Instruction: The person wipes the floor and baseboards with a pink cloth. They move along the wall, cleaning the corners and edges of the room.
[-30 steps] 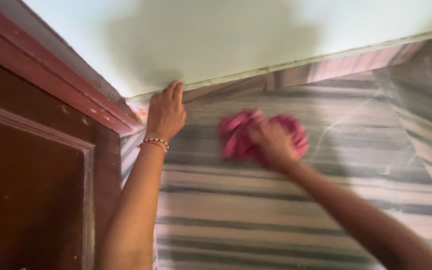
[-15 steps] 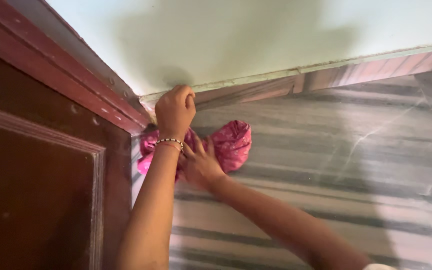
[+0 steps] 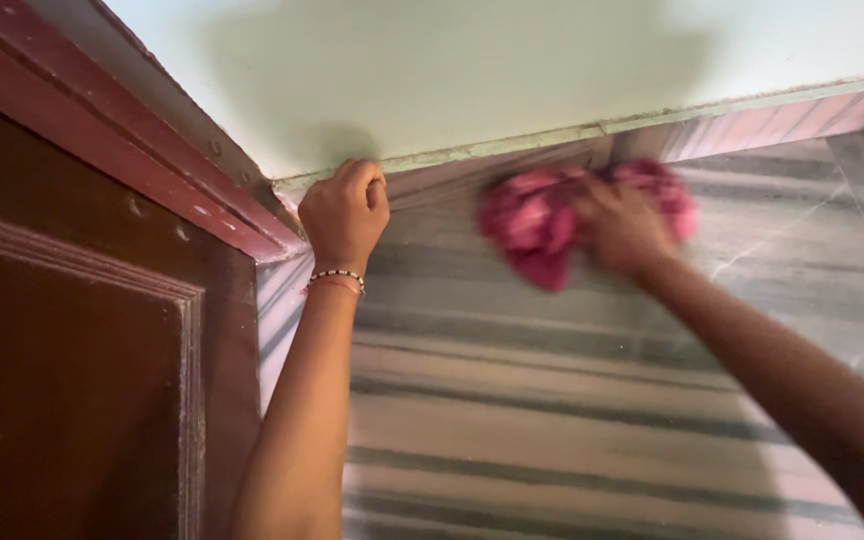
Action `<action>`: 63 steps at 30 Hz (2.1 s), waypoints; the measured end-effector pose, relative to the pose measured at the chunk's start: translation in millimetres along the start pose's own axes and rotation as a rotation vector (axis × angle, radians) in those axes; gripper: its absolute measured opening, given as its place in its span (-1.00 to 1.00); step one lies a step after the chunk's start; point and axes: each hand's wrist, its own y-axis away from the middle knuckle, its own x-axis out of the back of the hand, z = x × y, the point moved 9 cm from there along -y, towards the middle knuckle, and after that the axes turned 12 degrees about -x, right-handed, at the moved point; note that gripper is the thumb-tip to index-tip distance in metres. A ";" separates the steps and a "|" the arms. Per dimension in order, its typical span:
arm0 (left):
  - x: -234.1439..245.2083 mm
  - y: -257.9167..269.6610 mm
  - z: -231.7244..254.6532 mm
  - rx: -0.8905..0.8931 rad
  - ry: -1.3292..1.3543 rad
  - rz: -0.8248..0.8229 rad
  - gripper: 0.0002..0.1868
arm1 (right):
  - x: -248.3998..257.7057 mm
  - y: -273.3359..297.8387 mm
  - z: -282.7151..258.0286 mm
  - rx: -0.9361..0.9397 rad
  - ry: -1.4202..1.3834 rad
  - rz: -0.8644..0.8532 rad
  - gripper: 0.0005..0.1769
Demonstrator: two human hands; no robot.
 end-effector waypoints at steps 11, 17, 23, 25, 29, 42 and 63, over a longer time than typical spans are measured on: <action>-13.1 -3.2 7.6 0.023 -0.162 -0.096 -0.89 | 67.8 93.4 90.9 -0.327 -0.180 0.298 -0.66; -20.5 -7.0 7.7 0.060 -0.207 -0.102 -0.90 | -48.2 262.6 -189.8 0.314 -0.072 -0.713 -0.59; -21.5 1.4 12.4 0.034 -0.274 -0.269 -0.94 | 14.9 280.4 -180.9 0.474 -0.383 0.132 -0.27; -23.0 1.1 16.4 -0.007 -0.342 -0.303 -0.91 | 11.7 244.7 -130.9 0.376 -0.460 0.099 -0.27; -26.0 4.3 15.0 0.007 -0.304 -0.265 -0.91 | 9.4 177.0 5.1 -0.030 -0.347 0.195 -0.28; -120.6 -14.9 123.1 0.359 -0.310 -0.659 -0.49 | 107.3 205.8 160.2 -0.526 -0.365 0.532 -0.55; -84.8 -10.6 164.9 0.094 -0.325 -0.827 -0.43 | 0.5 447.2 -68.1 0.339 -0.511 0.178 -0.48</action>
